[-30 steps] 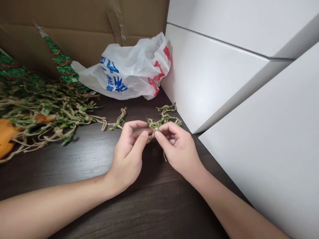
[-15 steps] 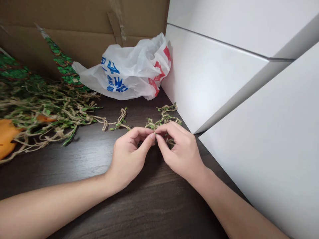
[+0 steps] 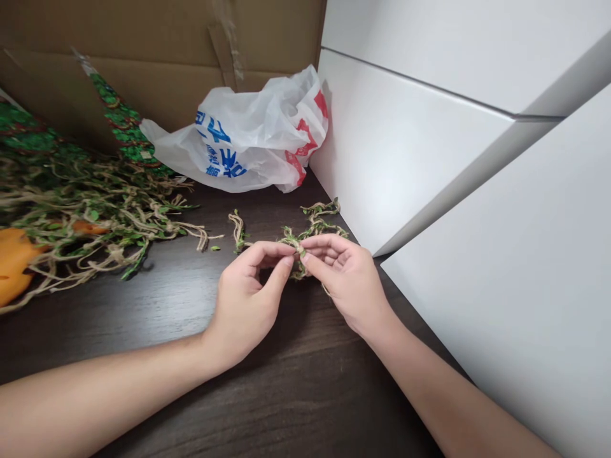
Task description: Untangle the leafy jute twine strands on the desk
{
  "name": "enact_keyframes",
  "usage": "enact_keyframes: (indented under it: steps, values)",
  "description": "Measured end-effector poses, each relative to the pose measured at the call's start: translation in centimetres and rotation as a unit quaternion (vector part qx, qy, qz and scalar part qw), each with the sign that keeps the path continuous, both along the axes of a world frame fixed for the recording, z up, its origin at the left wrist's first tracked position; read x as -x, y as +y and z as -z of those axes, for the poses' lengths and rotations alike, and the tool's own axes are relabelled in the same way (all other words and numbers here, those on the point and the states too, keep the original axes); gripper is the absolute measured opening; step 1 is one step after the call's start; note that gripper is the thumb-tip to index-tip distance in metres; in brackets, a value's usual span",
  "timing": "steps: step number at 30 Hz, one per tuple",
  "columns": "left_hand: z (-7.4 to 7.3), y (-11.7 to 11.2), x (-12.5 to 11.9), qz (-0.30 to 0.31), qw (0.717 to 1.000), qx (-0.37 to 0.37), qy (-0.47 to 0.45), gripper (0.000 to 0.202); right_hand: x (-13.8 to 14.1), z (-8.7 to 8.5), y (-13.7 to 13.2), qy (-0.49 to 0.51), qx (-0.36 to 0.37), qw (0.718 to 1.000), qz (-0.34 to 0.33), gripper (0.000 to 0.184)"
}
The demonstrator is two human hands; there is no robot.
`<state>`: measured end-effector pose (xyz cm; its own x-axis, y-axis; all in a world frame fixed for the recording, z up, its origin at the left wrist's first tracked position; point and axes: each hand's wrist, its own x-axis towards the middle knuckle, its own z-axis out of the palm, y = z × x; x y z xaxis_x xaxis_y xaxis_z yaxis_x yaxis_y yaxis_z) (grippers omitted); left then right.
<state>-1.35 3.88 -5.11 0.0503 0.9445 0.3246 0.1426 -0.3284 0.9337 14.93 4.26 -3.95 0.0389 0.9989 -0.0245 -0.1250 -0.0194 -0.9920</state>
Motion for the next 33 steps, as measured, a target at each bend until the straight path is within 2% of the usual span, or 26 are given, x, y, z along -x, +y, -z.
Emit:
enact_keyframes:
  steps: [4, 10, 19, 21, 24, 27, 30, 33]
  values:
    - [-0.3, 0.1, 0.0, -0.014, 0.999, -0.009, 0.031, 0.011, 0.2, -0.5, -0.2, 0.045, 0.045, 0.998, 0.001, 0.024]
    - [-0.2, 0.1, 0.1, -0.008, 0.999, 0.018, 0.028, 0.011, 0.4, -0.5, -0.2, 0.011, 0.051, 0.999, 0.004, 0.021]
    - [-0.4, -0.1, -0.1, -0.008, 0.998, 0.051, 0.026, 0.007, 0.6, -0.6, -0.2, 0.03, 0.076, 0.997, -0.009, 0.015]
    - [-0.4, -0.1, -0.2, -0.009, 0.998, 0.05, 0.047, 0.01, 0.6, -0.5, -0.2, 0.004, 0.066, 0.998, -0.007, 0.014]
    - [-0.4, 0.0, -0.2, -0.011, 0.996, 0.056, 0.072, 0.012, 0.3, -0.5, -0.2, -0.102, 0.024, 0.994, -0.014, 0.016]
    - [-0.3, 0.0, -0.1, -0.006, 0.994, 0.079, 0.076, 0.012, 0.0, -0.8, -0.4, -0.247, -0.072, 0.966, -0.026, 0.009]
    - [-0.2, 0.0, -0.1, 0.001, 0.994, 0.082, 0.077, 0.01, -0.5, -1.2, -0.7, -0.367, -0.189, 0.909, -0.057, 0.014]
    - [-0.2, 0.0, -0.1, 0.01, 0.993, 0.076, 0.087, 0.009, -0.8, -1.4, -0.8, -0.42, -0.223, 0.875, -0.089, 0.015]
